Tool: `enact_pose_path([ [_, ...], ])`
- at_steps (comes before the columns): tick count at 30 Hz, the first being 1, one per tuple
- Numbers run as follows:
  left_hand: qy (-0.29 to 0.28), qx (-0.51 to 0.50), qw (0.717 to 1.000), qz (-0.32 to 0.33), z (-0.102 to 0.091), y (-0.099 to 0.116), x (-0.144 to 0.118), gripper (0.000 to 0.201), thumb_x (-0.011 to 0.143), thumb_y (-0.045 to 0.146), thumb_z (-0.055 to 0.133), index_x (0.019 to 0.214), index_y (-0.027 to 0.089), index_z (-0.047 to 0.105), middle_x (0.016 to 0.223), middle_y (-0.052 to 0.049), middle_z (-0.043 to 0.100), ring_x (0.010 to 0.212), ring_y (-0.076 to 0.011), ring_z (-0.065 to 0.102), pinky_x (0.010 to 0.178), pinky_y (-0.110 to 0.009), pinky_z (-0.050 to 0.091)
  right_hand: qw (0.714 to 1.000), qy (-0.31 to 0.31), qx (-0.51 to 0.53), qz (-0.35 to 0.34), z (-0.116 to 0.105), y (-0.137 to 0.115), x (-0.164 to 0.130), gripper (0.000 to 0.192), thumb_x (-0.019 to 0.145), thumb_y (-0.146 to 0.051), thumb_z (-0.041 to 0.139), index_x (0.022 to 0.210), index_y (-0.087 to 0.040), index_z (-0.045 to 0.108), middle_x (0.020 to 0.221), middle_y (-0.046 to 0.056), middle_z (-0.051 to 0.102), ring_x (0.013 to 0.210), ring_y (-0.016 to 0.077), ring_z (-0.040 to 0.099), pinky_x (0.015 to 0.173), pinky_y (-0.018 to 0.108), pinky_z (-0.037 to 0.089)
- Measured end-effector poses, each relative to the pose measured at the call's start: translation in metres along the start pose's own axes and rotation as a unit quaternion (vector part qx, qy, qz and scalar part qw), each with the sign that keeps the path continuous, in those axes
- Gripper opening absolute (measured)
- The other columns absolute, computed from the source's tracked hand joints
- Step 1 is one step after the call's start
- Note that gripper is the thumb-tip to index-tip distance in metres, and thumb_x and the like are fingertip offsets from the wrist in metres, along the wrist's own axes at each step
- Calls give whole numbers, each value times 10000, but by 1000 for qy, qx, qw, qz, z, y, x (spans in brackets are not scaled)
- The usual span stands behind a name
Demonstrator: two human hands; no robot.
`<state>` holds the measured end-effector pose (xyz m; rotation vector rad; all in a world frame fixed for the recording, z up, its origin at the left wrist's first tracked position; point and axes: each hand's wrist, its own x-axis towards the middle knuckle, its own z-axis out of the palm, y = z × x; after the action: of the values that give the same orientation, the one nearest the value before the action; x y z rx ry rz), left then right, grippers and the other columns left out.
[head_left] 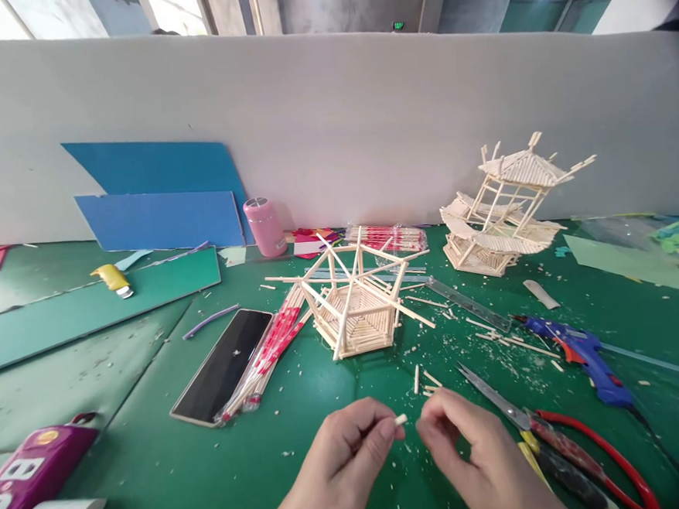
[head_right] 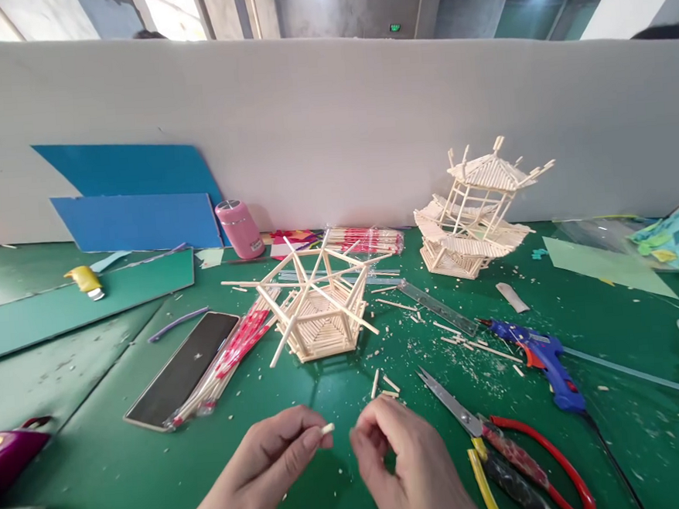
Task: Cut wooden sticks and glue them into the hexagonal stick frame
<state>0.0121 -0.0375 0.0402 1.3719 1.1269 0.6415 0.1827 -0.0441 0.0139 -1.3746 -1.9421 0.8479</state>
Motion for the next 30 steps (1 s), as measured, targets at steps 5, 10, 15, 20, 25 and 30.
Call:
enact_pose_path([
  [5,11,-50,999,11,5,-10,5,337,851,421,409,686,143,504,655,9,415,628,-130,360,585,-238,339,941,70,324,71,35,2,0,165,795,-299,551,921,-245,642,827,24,629,705,143,615,625,225,512],
  [10,44,-62,997,-4,4,-9,8,373,815,470,458,646,145,526,595,33,378,569,-115,319,513,-220,298,900,167,393,90,45,-1,9,60,741,-266,634,766,-249,686,761,6,642,660,136,613,586,209,515],
  [15,92,-92,992,-10,0,-1,11,352,788,445,523,606,146,557,549,34,442,522,-101,345,469,-203,278,866,159,443,170,44,-10,18,141,705,-337,667,777,-218,689,705,-1,644,579,112,556,538,205,473],
  [20,104,-93,990,-16,-10,-2,15,302,771,402,562,642,130,594,557,16,513,529,-106,400,490,-211,306,874,134,434,173,43,-17,36,211,743,-384,621,689,-181,637,567,-38,526,527,85,436,491,192,376],
  [25,281,-15,959,24,-31,-26,29,227,722,343,622,823,145,571,616,32,472,565,-118,429,499,-219,340,867,149,444,172,46,-12,62,279,769,-414,585,633,-172,557,572,-43,512,501,72,403,479,198,337],
  [30,293,112,944,103,-51,-38,51,333,716,279,628,1026,169,574,878,-31,569,665,-136,487,619,-266,415,859,156,460,162,57,-6,76,250,761,-397,600,660,-170,580,601,-27,576,483,69,471,469,200,369],
])
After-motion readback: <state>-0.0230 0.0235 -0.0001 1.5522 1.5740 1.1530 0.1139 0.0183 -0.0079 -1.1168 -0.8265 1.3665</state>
